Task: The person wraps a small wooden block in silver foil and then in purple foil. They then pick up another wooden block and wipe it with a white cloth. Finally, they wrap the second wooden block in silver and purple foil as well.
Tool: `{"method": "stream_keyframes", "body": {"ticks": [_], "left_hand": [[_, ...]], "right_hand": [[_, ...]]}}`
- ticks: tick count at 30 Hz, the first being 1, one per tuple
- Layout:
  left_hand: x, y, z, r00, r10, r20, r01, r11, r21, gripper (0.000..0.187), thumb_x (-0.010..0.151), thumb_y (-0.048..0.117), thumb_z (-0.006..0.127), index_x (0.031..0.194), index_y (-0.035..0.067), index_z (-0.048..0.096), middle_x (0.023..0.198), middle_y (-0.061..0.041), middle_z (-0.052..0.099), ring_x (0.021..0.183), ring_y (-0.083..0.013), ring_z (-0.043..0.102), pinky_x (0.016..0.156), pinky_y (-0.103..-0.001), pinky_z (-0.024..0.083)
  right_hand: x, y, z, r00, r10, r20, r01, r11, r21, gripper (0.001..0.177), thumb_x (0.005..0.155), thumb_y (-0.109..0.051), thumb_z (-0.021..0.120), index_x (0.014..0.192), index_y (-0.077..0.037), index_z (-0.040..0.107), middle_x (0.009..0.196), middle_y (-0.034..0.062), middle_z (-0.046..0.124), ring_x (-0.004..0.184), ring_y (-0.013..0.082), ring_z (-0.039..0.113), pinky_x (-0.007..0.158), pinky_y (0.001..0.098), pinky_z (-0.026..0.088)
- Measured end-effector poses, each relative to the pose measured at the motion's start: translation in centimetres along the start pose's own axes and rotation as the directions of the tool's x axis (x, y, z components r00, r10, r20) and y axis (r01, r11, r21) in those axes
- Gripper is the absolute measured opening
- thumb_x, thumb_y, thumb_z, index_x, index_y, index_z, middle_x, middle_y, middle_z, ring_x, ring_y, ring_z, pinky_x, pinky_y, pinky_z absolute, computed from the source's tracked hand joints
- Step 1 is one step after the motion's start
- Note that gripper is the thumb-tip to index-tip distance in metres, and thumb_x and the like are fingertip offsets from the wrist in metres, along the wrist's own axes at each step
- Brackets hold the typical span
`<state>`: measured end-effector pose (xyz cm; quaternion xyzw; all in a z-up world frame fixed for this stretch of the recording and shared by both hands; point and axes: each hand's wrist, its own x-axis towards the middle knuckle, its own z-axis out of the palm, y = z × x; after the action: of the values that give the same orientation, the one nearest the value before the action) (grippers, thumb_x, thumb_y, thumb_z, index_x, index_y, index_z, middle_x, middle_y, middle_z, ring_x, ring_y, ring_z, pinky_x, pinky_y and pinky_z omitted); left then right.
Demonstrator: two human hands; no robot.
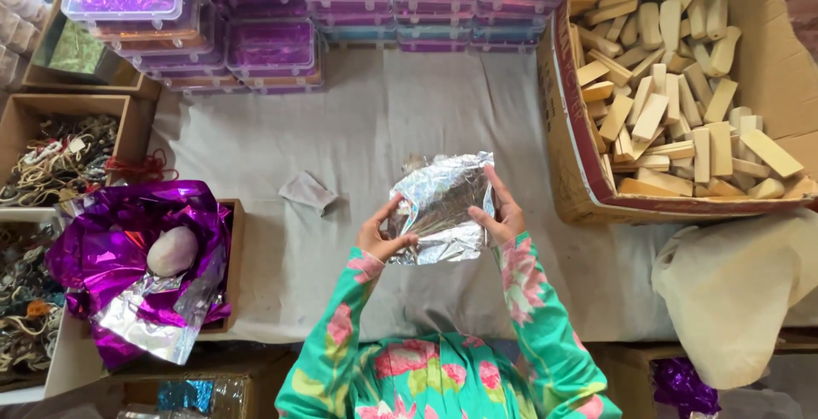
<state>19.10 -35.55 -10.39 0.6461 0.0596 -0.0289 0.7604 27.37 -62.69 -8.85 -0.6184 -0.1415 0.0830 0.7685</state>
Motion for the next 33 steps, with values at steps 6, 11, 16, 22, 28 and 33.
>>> {"method": "stream_keyframes", "body": {"ticks": [6,11,16,22,28,33], "left_hand": [[0.5,2.1,0.1,0.977,-0.053,-0.207,0.057,0.998,0.016,0.091,0.069,0.015,0.089,0.15,0.011,0.049,0.147,-0.009,0.06,0.089,-0.0199,0.069,0.072,-0.032,0.059],[-0.4,2.5,3.6,0.7,0.712,-0.045,-0.314,0.363,0.877,0.074,0.078,0.037,0.09,0.141,0.015,0.06,0.147,-0.009,0.058,0.13,-0.0288,0.061,0.113,-0.051,0.043],[-0.4,2.2,5.6,0.714,0.586,0.384,-0.487,0.02,0.873,0.084,0.06,0.043,0.078,0.137,0.012,0.066,0.145,-0.014,0.057,0.133,-0.0325,0.057,0.112,-0.056,0.031],[1.4,0.3,4.0,0.527,0.717,0.457,-0.558,-0.114,0.822,0.036,0.094,0.02,0.073,0.13,0.018,0.071,0.132,0.004,0.069,0.13,-0.0131,0.065,0.127,-0.047,0.035],[0.8,1.2,3.7,0.58,0.729,0.364,-0.643,0.135,0.754,0.023,0.09,0.019,0.073,0.113,0.018,0.072,0.125,0.003,0.072,0.116,-0.0124,0.071,0.119,-0.045,0.038],[-0.9,2.5,2.7,0.586,0.709,0.392,-0.684,0.175,0.708,0.033,0.093,0.013,0.074,0.125,0.014,0.071,0.129,-0.001,0.072,0.115,-0.0144,0.071,0.111,-0.042,0.049]], "right_hand": [[1.6,-0.4,1.3,0.999,0.034,0.034,-0.032,0.997,-0.063,0.092,0.088,0.001,0.072,0.165,-0.007,0.023,0.164,0.0135,0.037,0.144,0.0185,0.042,0.118,0.0309,0.035],[2.3,0.2,3.0,0.999,0.02,0.038,-0.019,0.999,-0.027,0.093,0.087,0.002,0.072,0.165,-0.006,0.021,0.165,0.0138,0.036,0.146,0.02,0.041,0.12,0.032,0.034],[2.9,2.2,3.0,0.998,-0.034,0.058,0.036,0.998,-0.045,0.092,0.088,0.002,0.072,0.164,-0.003,0.021,0.167,0.0142,0.032,0.152,0.0211,0.033,0.123,0.0335,0.028],[5.0,12.7,0.1,0.994,0.026,-0.105,-0.018,0.997,0.076,0.063,0.096,-0.005,0.066,0.154,0.001,0.041,0.154,0.0133,0.049,0.142,0.0191,0.046,0.118,0.0326,0.037],[5.7,10.0,0.9,0.951,0.251,-0.178,-0.227,0.963,0.146,0.038,0.101,-0.012,0.068,0.135,0.005,0.066,0.127,0.0109,0.071,0.114,0.0164,0.063,0.099,0.0316,0.05],[6.4,6.7,3.0,0.975,0.157,-0.155,-0.168,0.984,-0.063,0.057,0.085,-0.002,0.078,0.14,0.0,0.063,0.133,0.0083,0.069,0.116,0.0146,0.062,0.099,0.029,0.052]]}}
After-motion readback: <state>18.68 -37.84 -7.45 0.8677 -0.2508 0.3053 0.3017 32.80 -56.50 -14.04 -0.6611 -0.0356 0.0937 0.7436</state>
